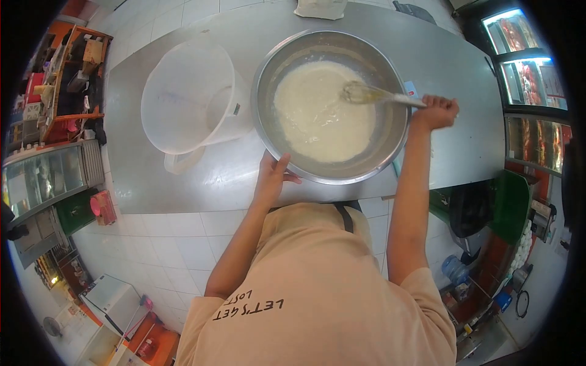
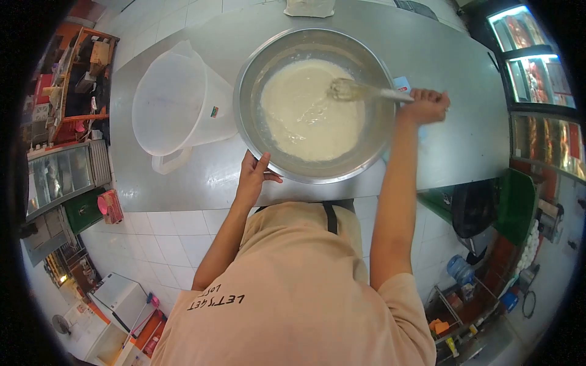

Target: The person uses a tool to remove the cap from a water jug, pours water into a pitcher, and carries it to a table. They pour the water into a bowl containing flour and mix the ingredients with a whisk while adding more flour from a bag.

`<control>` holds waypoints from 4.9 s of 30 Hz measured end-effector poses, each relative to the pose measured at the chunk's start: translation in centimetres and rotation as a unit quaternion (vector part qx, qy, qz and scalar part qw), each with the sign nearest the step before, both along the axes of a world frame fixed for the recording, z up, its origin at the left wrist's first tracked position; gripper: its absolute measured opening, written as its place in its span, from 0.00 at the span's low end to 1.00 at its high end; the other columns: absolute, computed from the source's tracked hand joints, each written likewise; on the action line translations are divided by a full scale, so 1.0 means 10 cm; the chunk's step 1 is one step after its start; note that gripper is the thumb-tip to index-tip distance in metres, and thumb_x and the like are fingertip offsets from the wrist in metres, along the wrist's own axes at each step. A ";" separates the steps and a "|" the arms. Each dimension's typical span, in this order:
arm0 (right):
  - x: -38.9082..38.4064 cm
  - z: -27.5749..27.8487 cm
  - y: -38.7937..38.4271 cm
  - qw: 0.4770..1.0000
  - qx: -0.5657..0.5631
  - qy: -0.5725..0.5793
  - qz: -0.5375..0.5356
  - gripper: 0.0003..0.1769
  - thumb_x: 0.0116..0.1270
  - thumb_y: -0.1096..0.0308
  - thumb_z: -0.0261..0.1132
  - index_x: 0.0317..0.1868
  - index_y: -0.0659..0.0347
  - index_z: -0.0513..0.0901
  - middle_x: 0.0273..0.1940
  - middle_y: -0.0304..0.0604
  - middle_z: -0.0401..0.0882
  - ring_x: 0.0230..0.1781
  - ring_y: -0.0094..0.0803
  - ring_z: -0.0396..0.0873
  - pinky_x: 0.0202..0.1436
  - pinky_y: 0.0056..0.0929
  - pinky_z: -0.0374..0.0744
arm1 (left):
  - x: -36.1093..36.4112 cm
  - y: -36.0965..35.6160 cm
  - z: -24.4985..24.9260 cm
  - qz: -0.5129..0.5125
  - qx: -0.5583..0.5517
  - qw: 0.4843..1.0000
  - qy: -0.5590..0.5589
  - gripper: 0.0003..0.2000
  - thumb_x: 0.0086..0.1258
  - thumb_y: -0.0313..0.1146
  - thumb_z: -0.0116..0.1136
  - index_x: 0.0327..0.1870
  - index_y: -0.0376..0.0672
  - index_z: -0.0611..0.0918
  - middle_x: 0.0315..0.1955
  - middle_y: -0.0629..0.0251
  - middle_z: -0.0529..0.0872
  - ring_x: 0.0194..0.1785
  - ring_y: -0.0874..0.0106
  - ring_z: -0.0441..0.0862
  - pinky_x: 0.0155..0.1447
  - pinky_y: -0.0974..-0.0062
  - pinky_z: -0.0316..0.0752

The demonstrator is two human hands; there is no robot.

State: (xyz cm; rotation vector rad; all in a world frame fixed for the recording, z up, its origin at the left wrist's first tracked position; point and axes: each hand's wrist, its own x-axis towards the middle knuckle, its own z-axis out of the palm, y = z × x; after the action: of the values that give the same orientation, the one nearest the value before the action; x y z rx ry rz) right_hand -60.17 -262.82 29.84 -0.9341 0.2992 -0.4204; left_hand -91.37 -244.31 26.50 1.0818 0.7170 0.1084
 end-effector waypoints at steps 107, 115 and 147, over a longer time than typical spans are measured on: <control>-0.53 -0.33 0.67 0.967 0.038 0.130 0.218 0.19 0.65 0.58 0.51 0.19 0.52 0.58 0.14 0.32 0.52 0.11 0.24 0.51 0.16 0.26 0.56 | 0.04 0.06 -0.04 -0.008 -0.019 0.999 -0.028 0.21 0.72 0.39 0.49 0.57 0.33 0.64 0.41 0.51 0.78 0.29 0.66 0.82 0.30 0.74 0.83; 0.22 0.21 0.12 0.993 -0.087 0.002 0.083 0.20 0.65 0.61 0.51 0.17 0.52 0.56 0.15 0.33 0.50 0.12 0.25 0.50 0.15 0.27 0.55 | 0.02 0.07 -0.04 -0.019 -0.006 1.000 -0.010 0.21 0.72 0.38 0.48 0.58 0.33 0.63 0.41 0.52 0.78 0.29 0.66 0.82 0.31 0.74 0.83; 0.05 0.03 -0.26 0.997 -0.073 0.001 0.019 0.16 0.67 0.60 0.49 0.22 0.55 0.61 0.18 0.32 0.53 0.15 0.25 0.58 0.17 0.29 0.62 | 0.03 0.03 0.00 -0.002 -0.013 1.000 -0.017 0.21 0.72 0.37 0.49 0.58 0.32 0.63 0.44 0.51 0.77 0.30 0.67 0.82 0.31 0.74 0.83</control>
State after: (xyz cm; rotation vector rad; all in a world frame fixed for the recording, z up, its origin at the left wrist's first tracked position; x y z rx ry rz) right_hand -59.68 -265.37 30.15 -1.0810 0.2538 -0.4097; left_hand -91.11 -243.96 26.46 1.0536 0.6836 0.1132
